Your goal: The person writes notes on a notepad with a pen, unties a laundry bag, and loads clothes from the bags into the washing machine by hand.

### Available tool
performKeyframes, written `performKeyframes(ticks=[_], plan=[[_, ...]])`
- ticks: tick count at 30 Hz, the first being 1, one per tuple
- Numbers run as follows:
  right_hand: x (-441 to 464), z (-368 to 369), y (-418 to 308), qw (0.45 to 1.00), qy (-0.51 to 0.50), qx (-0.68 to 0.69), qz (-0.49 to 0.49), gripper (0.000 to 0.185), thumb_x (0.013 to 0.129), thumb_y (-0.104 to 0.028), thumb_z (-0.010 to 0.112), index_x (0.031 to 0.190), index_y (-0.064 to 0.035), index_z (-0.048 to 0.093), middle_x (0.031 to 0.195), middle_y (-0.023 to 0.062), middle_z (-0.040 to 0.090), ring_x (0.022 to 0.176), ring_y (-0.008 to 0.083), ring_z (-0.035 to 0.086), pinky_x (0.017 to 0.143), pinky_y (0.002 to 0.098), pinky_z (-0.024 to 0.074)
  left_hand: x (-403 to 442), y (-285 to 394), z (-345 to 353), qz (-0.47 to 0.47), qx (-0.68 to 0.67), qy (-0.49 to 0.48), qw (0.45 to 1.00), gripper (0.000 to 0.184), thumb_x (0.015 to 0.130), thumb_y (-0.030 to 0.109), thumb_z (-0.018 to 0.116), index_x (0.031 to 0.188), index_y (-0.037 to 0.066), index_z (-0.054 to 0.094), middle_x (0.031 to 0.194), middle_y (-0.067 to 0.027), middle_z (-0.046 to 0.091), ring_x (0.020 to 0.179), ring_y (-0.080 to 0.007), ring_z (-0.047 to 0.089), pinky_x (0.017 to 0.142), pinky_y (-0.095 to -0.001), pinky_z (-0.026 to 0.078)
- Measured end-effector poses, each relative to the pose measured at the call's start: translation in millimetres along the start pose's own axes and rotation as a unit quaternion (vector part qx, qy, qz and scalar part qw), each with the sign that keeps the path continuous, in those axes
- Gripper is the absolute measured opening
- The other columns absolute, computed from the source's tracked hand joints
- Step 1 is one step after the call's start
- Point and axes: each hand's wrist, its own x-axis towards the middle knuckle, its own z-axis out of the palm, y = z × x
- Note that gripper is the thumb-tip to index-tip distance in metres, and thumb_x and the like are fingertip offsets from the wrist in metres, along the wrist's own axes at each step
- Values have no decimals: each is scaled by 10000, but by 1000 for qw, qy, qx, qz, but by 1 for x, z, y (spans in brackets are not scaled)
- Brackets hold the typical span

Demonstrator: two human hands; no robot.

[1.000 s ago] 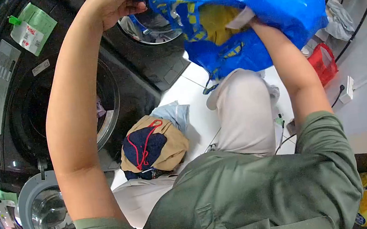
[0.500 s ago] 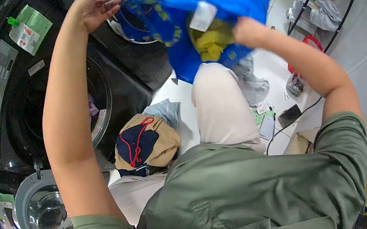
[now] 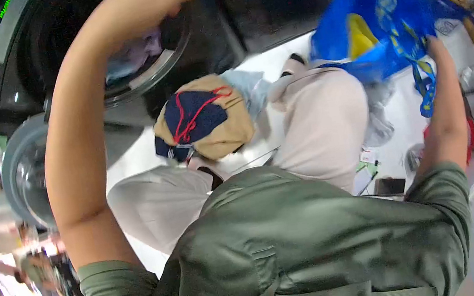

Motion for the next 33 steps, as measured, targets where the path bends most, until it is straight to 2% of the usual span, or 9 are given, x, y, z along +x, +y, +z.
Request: performKeyframes(ticks=[3,8,15,18,21,26,29,30,33], plan=[[-27,-12,-51,984,-162,71,10,356,832,-79,577,1185,-41,582,1063,225,645,968,372,630,811,451,487,-47,-104,26,42,120,42,991,423,889,378,621,1158,51,638,895,-106,660,795,-156,606,748,-294,494],[-42,-154,-214,996,-74,57,15,397,776,-98,684,1160,-32,610,1113,186,645,1028,342,620,866,410,483,-135,-207,48,-281,-137,-40,949,527,895,419,616,1274,58,557,1046,-81,653,838,-134,615,729,-290,495],[-78,-304,-526,908,28,173,-381,373,807,-146,663,1166,-62,604,1057,147,609,1006,334,587,858,402,481,-177,-314,108,-316,-239,-21,918,577,879,447,611,1282,39,542,1144,-103,644,850,-183,645,733,-302,490],[-91,-275,-658,780,-85,227,-576,443,797,-222,690,1210,-102,589,1162,145,580,1079,331,565,890,405,478,-178,-332,125,-294,-95,36,950,585,863,413,625,1259,-11,548,1153,-180,639,986,-280,644,835,-349,495],[-113,-214,-751,785,-78,60,-611,710,708,-291,780,1332,-142,476,1236,176,509,1094,354,553,900,420,474,-186,-346,129,-252,-7,47,966,598,854,421,649,1251,-15,554,1077,-213,656,946,-281,653,823,-345,502],[-99,-122,-818,791,-46,19,-609,289,868,-154,490,1143,-114,566,966,164,639,939,319,640,806,446,513,-190,-346,127,-213,-152,137,956,562,864,367,659,1270,-4,547,1077,-188,656,898,-247,653,811,-336,505],[-71,-216,-840,818,16,283,-500,138,801,-127,551,884,-64,642,826,166,674,786,342,656,699,446,513,-181,-352,141,-181,-142,183,956,653,822,343,715,1343,23,484,1193,-158,616,1024,-235,607,899,-324,461],[-54,-250,-848,751,60,427,-499,130,824,-137,581,903,-54,641,783,149,665,739,272,654,656,396,502,-178,-351,149,-158,-159,228,948,677,811,334,728,1357,29,468,1214,-144,607,1058,-230,591,926,-320,442],[-73,-378,-825,499,-220,747,-380,318,887,-246,639,1121,-34,598,999,37,629,921,126,591,758,280,490,-151,-340,162,-122,-287,265,912,775,770,335,762,1396,55,402,1156,-159,623,1082,-251,601,962,-318,436]])
